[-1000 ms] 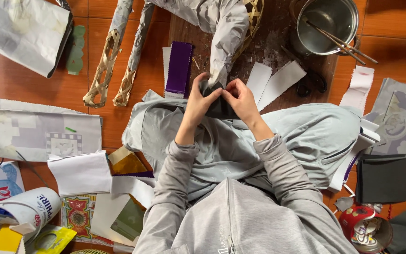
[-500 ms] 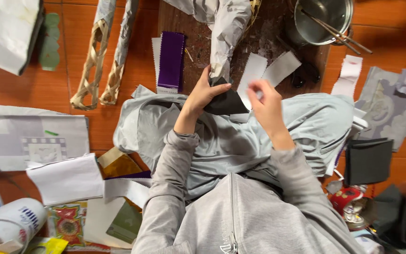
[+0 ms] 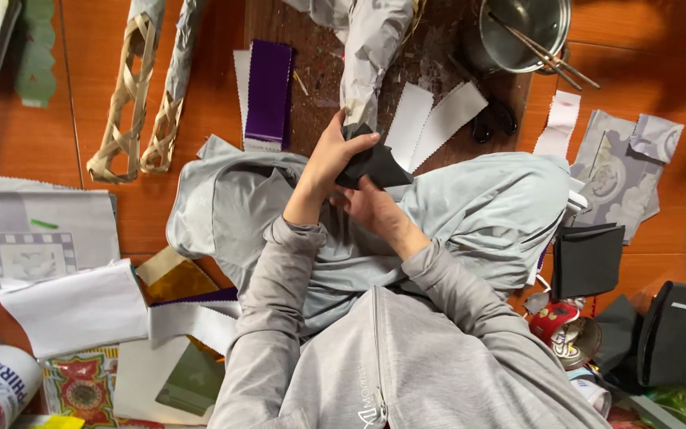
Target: Wrapping animal-shaped craft frames with paper and fabric strips using adhesive.
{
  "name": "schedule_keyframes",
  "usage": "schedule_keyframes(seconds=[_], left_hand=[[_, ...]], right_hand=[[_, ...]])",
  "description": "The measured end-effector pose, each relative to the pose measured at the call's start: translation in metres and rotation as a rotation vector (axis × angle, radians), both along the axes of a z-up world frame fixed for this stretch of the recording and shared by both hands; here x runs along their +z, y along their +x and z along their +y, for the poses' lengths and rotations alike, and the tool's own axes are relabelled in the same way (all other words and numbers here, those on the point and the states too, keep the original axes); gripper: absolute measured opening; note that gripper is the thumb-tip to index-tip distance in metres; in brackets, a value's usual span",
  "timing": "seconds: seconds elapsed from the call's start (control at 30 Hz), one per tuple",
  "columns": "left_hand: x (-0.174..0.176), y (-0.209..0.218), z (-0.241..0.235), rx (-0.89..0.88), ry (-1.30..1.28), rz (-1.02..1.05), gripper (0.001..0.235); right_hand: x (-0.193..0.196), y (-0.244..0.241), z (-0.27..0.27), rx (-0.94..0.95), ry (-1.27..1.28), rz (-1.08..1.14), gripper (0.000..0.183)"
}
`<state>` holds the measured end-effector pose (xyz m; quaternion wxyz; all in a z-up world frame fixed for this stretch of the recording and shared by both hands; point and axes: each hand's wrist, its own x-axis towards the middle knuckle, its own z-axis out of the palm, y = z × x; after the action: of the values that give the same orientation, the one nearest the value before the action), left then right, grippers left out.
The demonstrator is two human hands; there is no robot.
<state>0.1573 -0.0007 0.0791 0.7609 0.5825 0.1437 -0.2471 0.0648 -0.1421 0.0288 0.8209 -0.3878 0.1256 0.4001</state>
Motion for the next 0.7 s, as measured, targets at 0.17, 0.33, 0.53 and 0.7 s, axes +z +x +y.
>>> schedule_keyframes(seconds=[0.17, 0.33, 0.53, 0.7], left_hand=[[-0.012, -0.001, -0.005, 0.021, -0.001, -0.032, 0.09], [-0.018, -0.002, -0.006, 0.04, -0.024, -0.066, 0.094], [-0.031, -0.002, -0.008, 0.031, 0.028, -0.033, 0.098], [-0.019, -0.002, -0.004, -0.003, -0.101, -0.034, 0.091]], right_hand=[[0.007, 0.007, 0.001, -0.362, 0.351, 0.162, 0.061], [-0.007, 0.013, 0.001, -0.588, 0.248, 0.301, 0.042], [-0.002, 0.034, 0.0, -0.627, 0.132, 0.17, 0.038], [0.016, 0.06, 0.008, -0.587, -0.093, -0.035, 0.047]])
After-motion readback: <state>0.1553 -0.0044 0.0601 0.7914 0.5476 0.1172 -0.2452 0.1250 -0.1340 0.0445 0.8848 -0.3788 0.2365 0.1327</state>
